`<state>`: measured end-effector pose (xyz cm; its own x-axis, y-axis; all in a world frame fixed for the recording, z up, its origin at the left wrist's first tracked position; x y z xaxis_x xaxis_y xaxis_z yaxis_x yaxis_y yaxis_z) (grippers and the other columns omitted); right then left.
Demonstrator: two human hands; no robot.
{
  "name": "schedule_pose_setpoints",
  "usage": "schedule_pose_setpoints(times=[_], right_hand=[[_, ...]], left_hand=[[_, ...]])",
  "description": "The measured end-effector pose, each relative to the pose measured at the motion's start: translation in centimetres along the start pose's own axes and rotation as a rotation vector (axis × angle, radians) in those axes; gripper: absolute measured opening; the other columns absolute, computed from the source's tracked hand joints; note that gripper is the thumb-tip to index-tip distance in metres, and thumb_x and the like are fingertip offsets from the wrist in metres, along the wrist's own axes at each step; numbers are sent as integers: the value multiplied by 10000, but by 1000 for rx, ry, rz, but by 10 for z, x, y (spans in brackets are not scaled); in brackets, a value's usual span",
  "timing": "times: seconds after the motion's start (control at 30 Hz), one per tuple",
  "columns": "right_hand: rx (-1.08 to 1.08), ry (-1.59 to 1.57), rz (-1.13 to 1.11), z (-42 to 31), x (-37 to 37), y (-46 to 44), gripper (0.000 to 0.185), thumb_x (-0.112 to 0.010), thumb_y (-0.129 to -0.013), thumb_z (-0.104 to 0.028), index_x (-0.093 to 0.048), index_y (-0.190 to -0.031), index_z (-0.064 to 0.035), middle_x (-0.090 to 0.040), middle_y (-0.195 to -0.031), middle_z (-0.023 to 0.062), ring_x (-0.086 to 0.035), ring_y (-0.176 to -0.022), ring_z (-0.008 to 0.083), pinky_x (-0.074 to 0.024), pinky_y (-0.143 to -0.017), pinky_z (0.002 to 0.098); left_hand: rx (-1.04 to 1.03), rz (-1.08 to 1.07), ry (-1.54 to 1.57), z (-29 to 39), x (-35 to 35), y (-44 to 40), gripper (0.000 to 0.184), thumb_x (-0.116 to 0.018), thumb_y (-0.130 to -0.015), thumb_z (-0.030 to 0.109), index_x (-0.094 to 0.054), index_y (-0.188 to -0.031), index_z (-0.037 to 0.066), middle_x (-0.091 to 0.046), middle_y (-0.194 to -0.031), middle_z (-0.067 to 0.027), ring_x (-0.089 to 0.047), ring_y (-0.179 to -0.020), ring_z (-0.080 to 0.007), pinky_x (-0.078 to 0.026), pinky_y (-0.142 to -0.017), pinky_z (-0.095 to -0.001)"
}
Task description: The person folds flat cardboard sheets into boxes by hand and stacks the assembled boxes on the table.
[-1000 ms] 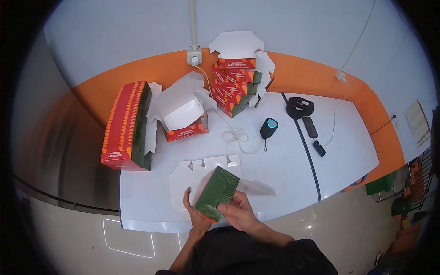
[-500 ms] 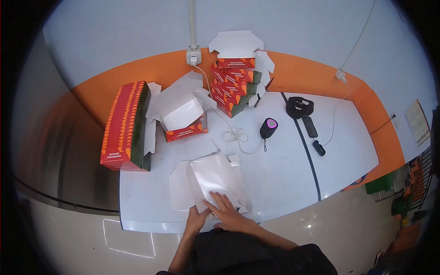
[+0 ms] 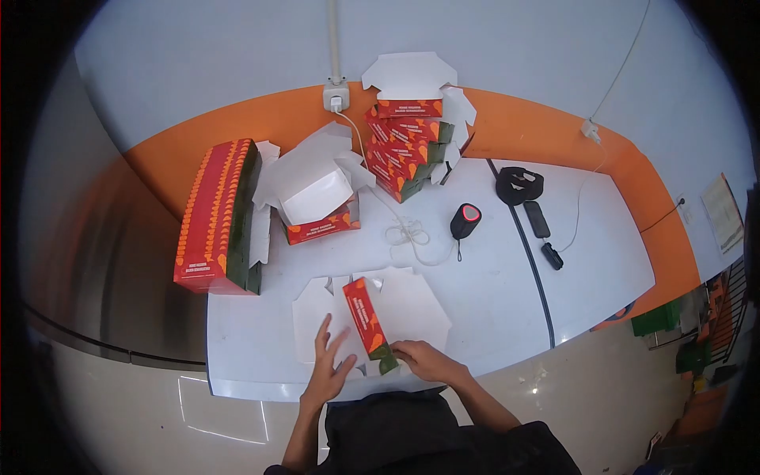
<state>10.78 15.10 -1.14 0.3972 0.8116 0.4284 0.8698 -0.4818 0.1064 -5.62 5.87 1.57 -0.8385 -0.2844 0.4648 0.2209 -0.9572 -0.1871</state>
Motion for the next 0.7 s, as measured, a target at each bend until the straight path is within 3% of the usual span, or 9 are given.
schedule_pose_setpoints(times=[0.03, 0.13, 0.17, 0.27, 0.37, 0.47, 0.57, 0.7], right_hand=[[26, -40, -22, -10, 0, -3, 250, -580, -1011, -43, -635, -1252, -7, -710, -1133, 212, -686, -1055, 372, -533, -928, 421], [23, -153, -91, -26, -2, -8, 249, -597, -1008, -50, -626, -1247, 13, -720, -1104, 201, -708, -1012, 325, -535, -901, 393], [9, -191, -116, -27, -6, -9, 249, -603, -1006, -51, -624, -1244, 18, -723, -1090, 197, -714, -996, 305, -535, -892, 383], [-11, -184, -60, -18, -5, -15, 246, -611, -1010, -77, -624, -1235, 21, -725, -1063, 186, -709, -957, 261, -530, -867, 366], [-111, -175, -32, -16, -3, -17, 221, -593, -1044, -112, -649, -1206, 27, -727, -1014, 156, -671, -850, 210, -529, -822, 348], [-12, -165, 23, -22, -5, -14, 240, -581, -1052, -116, -637, -1251, 8, -719, -971, 148, -650, -814, 234, -525, -812, 356], [68, -94, 9, -40, -3, -8, 270, -584, -1040, -93, -614, -1295, -10, -724, -995, 173, -664, -830, 296, -527, -820, 378], [57, 48, -116, -26, -8, -7, 479, -600, -1008, -51, -490, -1474, -65, -731, -1013, 201, -675, -859, 364, -527, -824, 408]], left_hand=[[-27, -19, 84, 13, -3, -2, 537, -711, -940, 102, -573, -1459, 117, -180, -1683, -213, -142, -1557, -429, -221, -1232, -560], [-178, -114, -139, 38, -15, -4, 459, -729, -937, 128, -636, -1386, 104, -264, -1666, -194, -141, -1558, -420, -222, -1234, -552], [-204, -116, -123, 46, -15, -8, 397, -761, -912, 144, -678, -1297, 96, -387, -1597, -178, -204, -1532, -424, -260, -1219, -548], [-251, -96, -85, 45, -16, -14, 359, -756, -860, 4, -636, -1193, 64, -486, -1455, -178, -346, -1455, -430, -330, -1174, -528], [-160, 361, 76, 17, 15, -3, 296, -783, -836, -7, -617, -1077, 39, -557, -1253, -157, -504, -1292, -402, -423, -1077, -510], [-107, 602, 176, -4, 21, 11, 338, -788, -810, -39, -585, -1070, 34, -571, -1161, -159, -548, -1224, -386, -449, -1037, -492], [-171, 505, -1, 19, 13, 7, 336, -811, -792, -24, -626, -1063, 50, -591, -1138, -145, -544, -1225, -377, -447, -1041, -496], [-282, 262, -30, 39, -3, 2, 298, -857, -761, 34, -699, -1007, 89, -619, -1113, -90, -544, -1235, -358, -379, -1128, -550]])
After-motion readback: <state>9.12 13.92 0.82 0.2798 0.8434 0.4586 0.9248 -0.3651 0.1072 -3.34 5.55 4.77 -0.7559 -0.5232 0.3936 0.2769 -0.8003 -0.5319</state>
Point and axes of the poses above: each hand's wrist, its own y-axis away from the middle knuckle, its own x-axis out of the back of the hand, z = x × y, the point moved 10 cm from there along -y, towards the middle knuckle
